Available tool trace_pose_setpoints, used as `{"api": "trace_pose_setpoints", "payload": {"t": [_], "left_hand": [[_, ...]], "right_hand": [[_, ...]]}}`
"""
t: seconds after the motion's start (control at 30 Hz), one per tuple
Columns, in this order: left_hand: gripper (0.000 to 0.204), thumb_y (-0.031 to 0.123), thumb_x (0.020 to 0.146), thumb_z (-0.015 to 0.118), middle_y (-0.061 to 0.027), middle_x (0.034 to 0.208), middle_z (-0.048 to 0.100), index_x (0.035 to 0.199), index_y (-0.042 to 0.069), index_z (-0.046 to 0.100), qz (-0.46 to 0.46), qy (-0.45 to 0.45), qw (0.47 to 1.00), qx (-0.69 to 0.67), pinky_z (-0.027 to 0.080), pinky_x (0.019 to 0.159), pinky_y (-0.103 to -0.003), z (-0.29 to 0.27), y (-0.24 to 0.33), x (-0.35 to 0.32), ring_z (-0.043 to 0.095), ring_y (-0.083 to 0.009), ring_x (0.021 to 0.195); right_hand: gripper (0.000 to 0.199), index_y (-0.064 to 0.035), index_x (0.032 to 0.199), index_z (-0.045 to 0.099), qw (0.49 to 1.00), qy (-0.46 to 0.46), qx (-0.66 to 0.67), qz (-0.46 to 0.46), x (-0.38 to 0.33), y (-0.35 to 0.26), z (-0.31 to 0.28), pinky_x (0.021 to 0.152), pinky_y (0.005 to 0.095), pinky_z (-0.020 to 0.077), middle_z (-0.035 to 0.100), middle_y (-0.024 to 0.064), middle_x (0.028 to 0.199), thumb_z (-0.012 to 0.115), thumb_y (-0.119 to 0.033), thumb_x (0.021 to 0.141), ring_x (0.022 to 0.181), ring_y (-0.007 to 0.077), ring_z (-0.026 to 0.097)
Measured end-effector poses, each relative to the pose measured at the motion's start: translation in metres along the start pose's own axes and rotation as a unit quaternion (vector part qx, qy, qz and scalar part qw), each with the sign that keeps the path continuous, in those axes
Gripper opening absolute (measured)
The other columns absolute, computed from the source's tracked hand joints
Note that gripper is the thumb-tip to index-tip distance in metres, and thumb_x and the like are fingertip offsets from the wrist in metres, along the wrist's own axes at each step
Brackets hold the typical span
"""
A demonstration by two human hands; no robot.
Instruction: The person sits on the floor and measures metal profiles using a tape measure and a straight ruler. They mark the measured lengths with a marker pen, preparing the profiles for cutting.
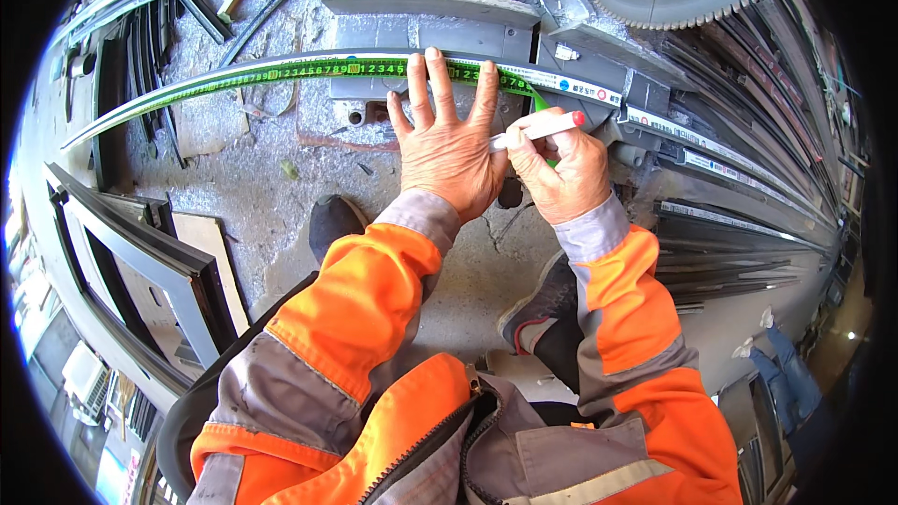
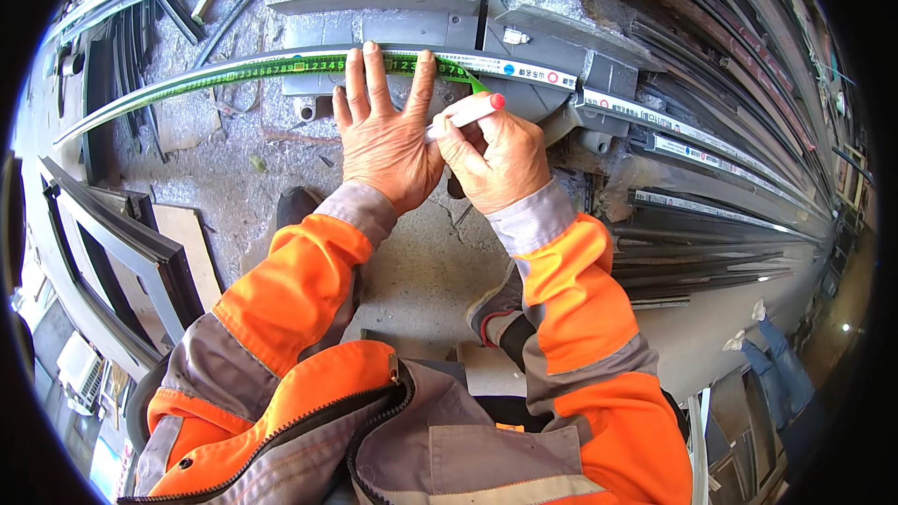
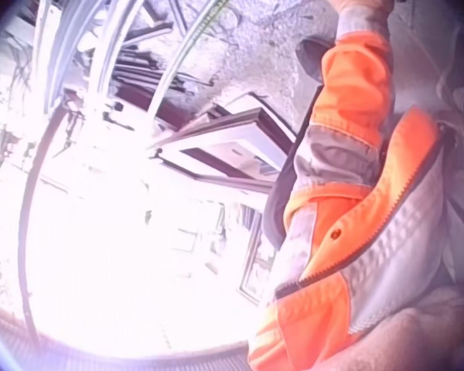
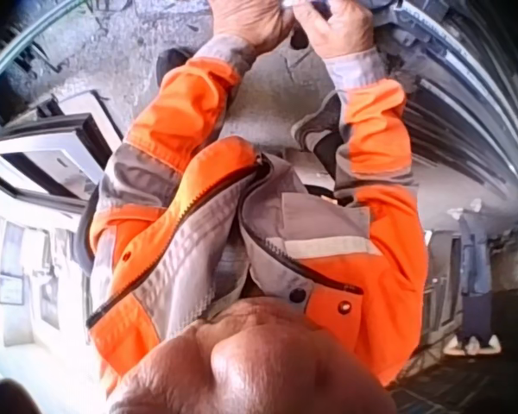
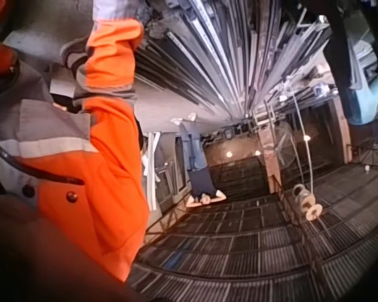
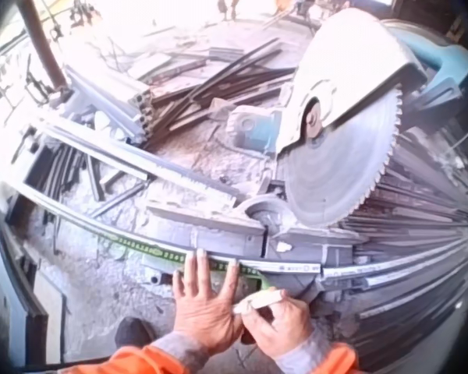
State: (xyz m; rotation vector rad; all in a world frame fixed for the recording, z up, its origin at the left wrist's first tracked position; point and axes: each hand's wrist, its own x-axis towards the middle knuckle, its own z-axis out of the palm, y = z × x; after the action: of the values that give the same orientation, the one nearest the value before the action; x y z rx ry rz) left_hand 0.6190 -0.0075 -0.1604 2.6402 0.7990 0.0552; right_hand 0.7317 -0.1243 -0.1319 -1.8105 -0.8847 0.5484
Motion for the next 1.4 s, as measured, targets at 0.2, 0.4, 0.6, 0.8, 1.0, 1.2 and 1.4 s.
{"api": "trace_pose_setpoints", "payload": {"t": [0.2, 0.4, 0.6, 0.8, 1.0, 1.2, 1.4], "left_hand": [[0.082, 0.055, 0.097, 0.058, -0.0367, 0.173, 0.007, 0.168, 0.021, 0.034, 0.0, 0.003, 1.0, 0.002, 0.015, 0.119, -0.081, 0.001, 0.001, 0.0, 0.006, -0.0583, 0.16], [0.084, 0.051, 0.095, 0.061, -0.0371, 0.173, 0.007, 0.168, 0.02, 0.033, -0.002, -0.001, 1.0, -0.005, 0.016, 0.118, -0.081, 0.0, 0.002, 0.0, 0.006, -0.0588, 0.16], [0.09, 0.044, 0.091, 0.066, -0.0367, 0.173, 0.007, 0.17, 0.022, 0.03, -0.004, -0.018, 1.0, -0.003, 0.016, 0.12, -0.079, -0.005, 0.002, 0.0, 0.006, -0.0586, 0.16], [0.092, 0.038, 0.087, 0.064, -0.0359, 0.172, 0.008, 0.171, 0.025, 0.029, -0.005, -0.017, 1.0, 0.009, 0.018, 0.121, -0.077, -0.004, 0.003, 0.001, 0.008, -0.0589, 0.159], [0.091, 0.038, 0.086, 0.063, -0.0355, 0.172, 0.01, 0.17, 0.025, 0.03, -0.009, -0.012, 1.0, 0.015, 0.018, 0.121, -0.077, -0.003, 0.003, 0.0, 0.008, -0.0587, 0.159], [0.092, 0.038, 0.085, 0.064, -0.0349, 0.172, 0.01, 0.17, 0.026, 0.031, -0.008, -0.013, 1.0, 0.012, 0.018, 0.121, -0.077, -0.003, 0.003, 0.001, 0.009, -0.0584, 0.159], [0.093, 0.039, 0.085, 0.064, -0.0339, 0.173, 0.009, 0.17, 0.026, 0.03, -0.009, -0.008, 1.0, 0.011, 0.018, 0.121, -0.077, -0.001, 0.002, 0.0, 0.008, -0.0584, 0.159]], "right_hand": [[0.015, -0.004, 0.098, 0.067, 0.999, 0.005, -0.036, 0.012, 0.001, -0.006, 0.001, 0.064, 0.0308, 0.0541, 0.07, 0.0057, 0.084, 0.077, -0.015, 0.101, 0.07, 0.0135, 0.067], [0.022, -0.0063, 0.092, 0.061, 0.996, 0.029, -0.055, 0.061, 0.001, -0.011, -0.002, 0.06, 0.0287, 0.0464, 0.061, 0.0005, 0.075, 0.072, -0.02, 0.105, 0.066, 0.0066, 0.053], [0.022, -0.0028, 0.102, 0.063, 0.996, 0.011, 0.058, 0.07, 0.021, -0.015, -0.025, 0.07, 0.0301, 0.0538, 0.074, 0.0048, 0.084, 0.069, -0.023, 0.108, 0.074, 0.0094, 0.065], [0.016, -0.002, 0.11, 0.066, 0.981, 0.019, 0.19, 0.036, 0.042, -0.002, -0.015, 0.072, 0.022, 0.0492, 0.063, -0.0033, 0.087, 0.071, -0.016, 0.107, 0.077, 0.004, 0.056], [0.012, -0.002, 0.107, 0.067, 0.984, 0.022, 0.179, 0.011, 0.067, 0.015, -0.001, 0.071, 0.022, 0.0526, 0.068, -0.002, 0.09, 0.075, -0.011, 0.103, 0.08, 0.0035, 0.061], [0.015, -0.001, 0.107, 0.069, 0.988, 0.004, 0.154, 0.021, 0.079, 0.022, 0.0, 0.075, 0.0244, 0.0552, 0.07, -0.0014, 0.091, 0.076, -0.013, 0.101, 0.082, 0.005, 0.064], [0.014, -0.0019, 0.105, 0.07, 0.988, -0.003, 0.154, 0.014, 0.081, 0.028, 0.005, 0.073, 0.0244, 0.0549, 0.07, -0.0016, 0.089, 0.076, -0.013, 0.101, 0.081, 0.0052, 0.064]]}}
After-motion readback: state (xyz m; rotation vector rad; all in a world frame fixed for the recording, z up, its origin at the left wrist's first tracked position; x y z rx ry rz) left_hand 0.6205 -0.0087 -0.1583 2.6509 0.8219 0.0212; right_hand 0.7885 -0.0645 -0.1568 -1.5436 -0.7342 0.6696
